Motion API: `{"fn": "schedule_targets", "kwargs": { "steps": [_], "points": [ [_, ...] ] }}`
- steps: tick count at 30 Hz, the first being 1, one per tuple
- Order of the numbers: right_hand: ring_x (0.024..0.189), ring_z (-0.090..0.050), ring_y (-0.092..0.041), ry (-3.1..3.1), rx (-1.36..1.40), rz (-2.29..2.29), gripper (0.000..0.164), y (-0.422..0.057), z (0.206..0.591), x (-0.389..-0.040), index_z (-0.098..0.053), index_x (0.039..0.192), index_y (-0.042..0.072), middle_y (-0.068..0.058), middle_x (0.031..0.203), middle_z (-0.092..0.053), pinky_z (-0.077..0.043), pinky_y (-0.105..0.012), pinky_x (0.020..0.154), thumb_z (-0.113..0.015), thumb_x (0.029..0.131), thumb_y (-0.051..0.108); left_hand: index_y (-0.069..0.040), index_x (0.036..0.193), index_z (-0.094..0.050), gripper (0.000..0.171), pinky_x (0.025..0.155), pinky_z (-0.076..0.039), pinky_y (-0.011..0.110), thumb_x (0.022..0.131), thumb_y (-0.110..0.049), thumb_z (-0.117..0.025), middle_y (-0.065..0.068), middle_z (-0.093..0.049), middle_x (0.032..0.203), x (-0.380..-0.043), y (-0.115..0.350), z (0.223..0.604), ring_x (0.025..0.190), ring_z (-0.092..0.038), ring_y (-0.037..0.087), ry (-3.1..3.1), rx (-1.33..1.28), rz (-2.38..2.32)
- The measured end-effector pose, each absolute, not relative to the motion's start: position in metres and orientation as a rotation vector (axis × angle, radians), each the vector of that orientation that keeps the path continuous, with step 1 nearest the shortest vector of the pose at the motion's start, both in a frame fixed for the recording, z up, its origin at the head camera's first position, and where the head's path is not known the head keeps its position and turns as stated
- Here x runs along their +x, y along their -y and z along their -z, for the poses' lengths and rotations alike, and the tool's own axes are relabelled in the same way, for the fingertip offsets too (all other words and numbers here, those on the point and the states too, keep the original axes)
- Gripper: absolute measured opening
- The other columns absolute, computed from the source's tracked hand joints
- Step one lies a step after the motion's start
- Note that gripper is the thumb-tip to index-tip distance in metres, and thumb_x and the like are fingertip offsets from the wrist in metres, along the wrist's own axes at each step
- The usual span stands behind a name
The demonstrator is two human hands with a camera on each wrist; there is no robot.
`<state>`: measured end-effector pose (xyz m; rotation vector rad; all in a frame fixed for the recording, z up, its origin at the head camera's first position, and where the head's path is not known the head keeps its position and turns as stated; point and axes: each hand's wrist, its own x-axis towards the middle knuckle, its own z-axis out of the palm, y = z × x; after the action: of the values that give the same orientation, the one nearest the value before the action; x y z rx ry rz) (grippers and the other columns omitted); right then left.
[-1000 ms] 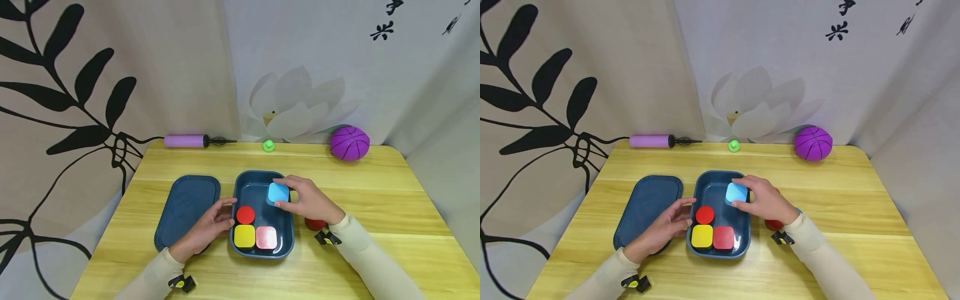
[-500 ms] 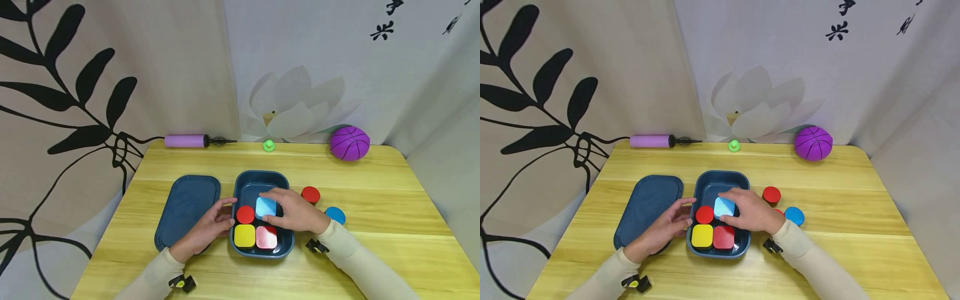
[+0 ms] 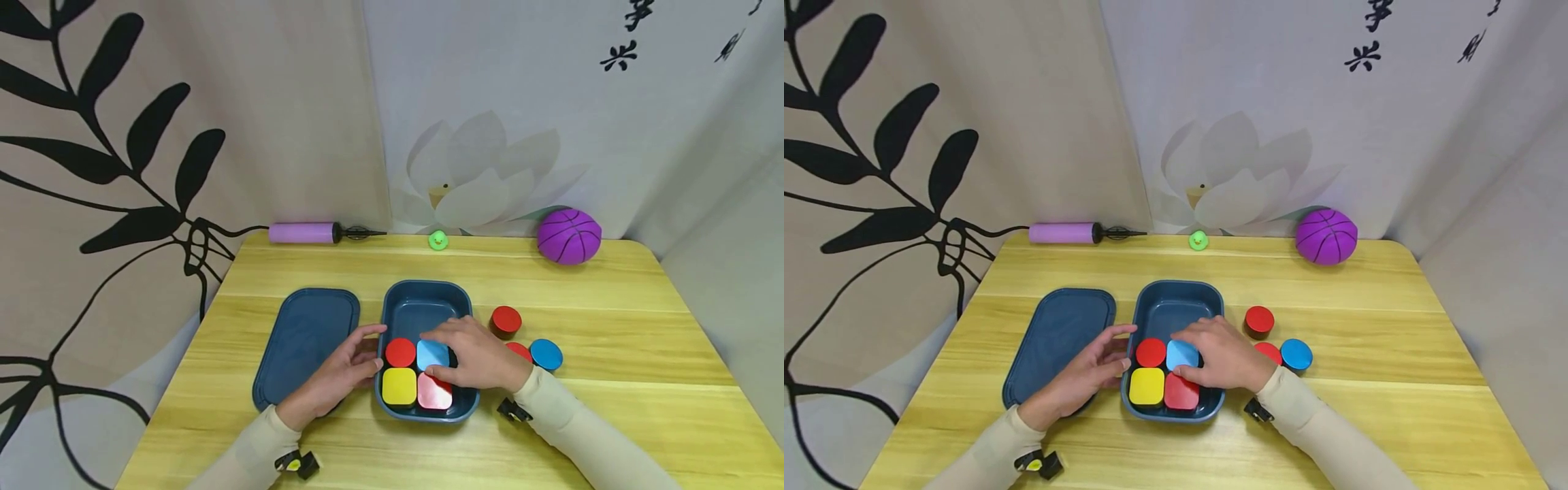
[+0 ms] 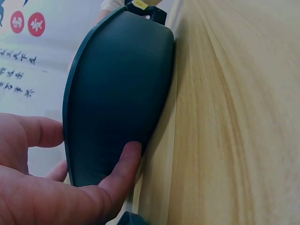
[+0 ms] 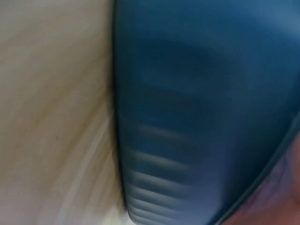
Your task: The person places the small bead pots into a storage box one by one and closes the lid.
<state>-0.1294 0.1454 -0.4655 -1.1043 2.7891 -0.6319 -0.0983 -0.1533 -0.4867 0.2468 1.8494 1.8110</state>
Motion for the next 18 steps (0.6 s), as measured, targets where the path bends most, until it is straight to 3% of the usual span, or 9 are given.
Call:
{"fn": "schedule_targets", "kwargs": {
  "steps": [18],
  "points": [
    [0.129,-0.065,-0.025,-2.781,-1.080,0.839,0.049,-0.158,0.449,-0.135,-0.071,0.137,0.012,0.000,0.134,-0.073,-0.052,-0.053,0.109,-0.076,0.097,0.040,-0.019,0.163,-0.034,0.065,0.092,-0.057,0.038,0.105,-0.014,-0.062,0.024,-0.045,0.156,-0.098,0.151,0.485,0.130,-0.059,0.028,-1.862,0.208,-1.807]
  ]
}}
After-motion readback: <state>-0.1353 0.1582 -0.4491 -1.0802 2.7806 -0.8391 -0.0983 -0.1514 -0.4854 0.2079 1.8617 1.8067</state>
